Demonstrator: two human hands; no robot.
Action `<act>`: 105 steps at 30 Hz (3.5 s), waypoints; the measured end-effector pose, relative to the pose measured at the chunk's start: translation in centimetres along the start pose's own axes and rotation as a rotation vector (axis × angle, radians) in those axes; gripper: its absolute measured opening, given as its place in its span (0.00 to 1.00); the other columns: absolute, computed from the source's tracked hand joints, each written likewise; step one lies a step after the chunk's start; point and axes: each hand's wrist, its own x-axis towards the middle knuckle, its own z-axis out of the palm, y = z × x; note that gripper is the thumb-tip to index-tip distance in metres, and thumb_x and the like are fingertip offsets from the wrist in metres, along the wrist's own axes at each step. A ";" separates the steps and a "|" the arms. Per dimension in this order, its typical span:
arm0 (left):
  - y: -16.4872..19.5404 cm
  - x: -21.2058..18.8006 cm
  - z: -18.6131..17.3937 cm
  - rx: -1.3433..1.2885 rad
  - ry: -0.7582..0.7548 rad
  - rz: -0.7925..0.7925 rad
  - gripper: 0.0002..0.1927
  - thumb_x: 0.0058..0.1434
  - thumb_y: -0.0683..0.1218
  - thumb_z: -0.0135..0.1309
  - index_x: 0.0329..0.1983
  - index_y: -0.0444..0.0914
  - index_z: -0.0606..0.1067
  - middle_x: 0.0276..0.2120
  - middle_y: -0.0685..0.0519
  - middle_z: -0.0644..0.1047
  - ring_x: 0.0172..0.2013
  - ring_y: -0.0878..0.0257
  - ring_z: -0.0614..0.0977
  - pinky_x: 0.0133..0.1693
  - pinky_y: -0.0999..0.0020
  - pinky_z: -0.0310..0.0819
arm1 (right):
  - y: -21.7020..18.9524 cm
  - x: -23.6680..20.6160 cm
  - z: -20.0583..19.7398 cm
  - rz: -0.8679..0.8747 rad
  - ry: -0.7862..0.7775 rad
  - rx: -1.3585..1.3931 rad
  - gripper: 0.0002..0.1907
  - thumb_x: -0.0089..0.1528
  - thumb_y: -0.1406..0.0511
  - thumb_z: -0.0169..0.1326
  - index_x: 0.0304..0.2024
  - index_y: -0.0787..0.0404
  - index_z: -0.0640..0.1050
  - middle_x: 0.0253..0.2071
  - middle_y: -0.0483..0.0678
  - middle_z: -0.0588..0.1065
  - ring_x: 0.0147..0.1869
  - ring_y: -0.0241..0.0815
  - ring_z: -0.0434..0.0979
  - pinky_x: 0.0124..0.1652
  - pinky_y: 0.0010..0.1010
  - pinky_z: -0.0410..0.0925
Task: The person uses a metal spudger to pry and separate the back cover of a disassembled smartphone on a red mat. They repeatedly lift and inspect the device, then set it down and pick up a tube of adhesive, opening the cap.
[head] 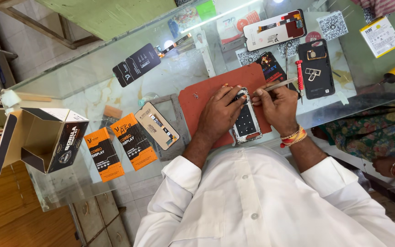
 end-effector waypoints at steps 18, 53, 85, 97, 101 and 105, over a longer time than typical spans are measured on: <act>-16.5 5.1 -14.6 -0.015 -0.008 0.014 0.14 0.62 0.42 0.61 0.51 0.36 0.81 0.60 0.47 0.76 0.59 0.51 0.76 0.67 0.52 0.67 | -5.6 14.1 17.1 0.020 0.020 -0.019 0.06 0.70 0.73 0.56 0.41 0.73 0.80 0.34 0.51 0.81 0.37 0.36 0.84 0.38 0.25 0.78; -33.5 6.8 -30.3 -0.023 -0.041 0.034 0.14 0.62 0.42 0.61 0.51 0.37 0.81 0.60 0.47 0.75 0.59 0.52 0.75 0.66 0.52 0.68 | -11.3 24.9 36.1 0.023 0.056 0.015 0.05 0.70 0.73 0.56 0.41 0.73 0.79 0.35 0.52 0.81 0.38 0.36 0.84 0.39 0.26 0.78; -36.8 5.8 -34.0 -0.082 0.014 -0.028 0.20 0.61 0.43 0.62 0.56 0.33 0.77 0.59 0.47 0.76 0.61 0.49 0.75 0.65 0.53 0.67 | -17.6 26.9 40.3 -0.185 -0.022 -0.574 0.06 0.62 0.70 0.62 0.38 0.68 0.79 0.35 0.56 0.75 0.36 0.53 0.77 0.36 0.39 0.70; -39.8 1.5 -39.2 -0.087 0.038 -0.018 0.18 0.57 0.41 0.62 0.50 0.32 0.77 0.55 0.46 0.77 0.59 0.49 0.75 0.66 0.53 0.68 | -18.0 24.7 49.6 -0.144 -0.021 -0.947 0.07 0.61 0.67 0.62 0.34 0.64 0.78 0.36 0.55 0.76 0.33 0.57 0.78 0.33 0.44 0.71; -40.9 0.1 -41.1 -0.058 0.030 0.003 0.16 0.60 0.42 0.61 0.51 0.33 0.78 0.55 0.46 0.76 0.58 0.50 0.76 0.64 0.54 0.69 | -18.4 24.4 51.8 -0.149 0.015 -0.866 0.07 0.62 0.67 0.61 0.37 0.64 0.76 0.37 0.56 0.75 0.34 0.59 0.78 0.34 0.46 0.71; -42.6 -0.8 -43.1 -0.022 0.012 0.006 0.16 0.62 0.44 0.60 0.52 0.34 0.79 0.55 0.47 0.76 0.58 0.51 0.76 0.63 0.54 0.70 | -18.6 24.8 53.5 -0.176 0.069 -0.696 0.06 0.63 0.70 0.56 0.41 0.66 0.75 0.38 0.55 0.75 0.37 0.57 0.78 0.36 0.45 0.71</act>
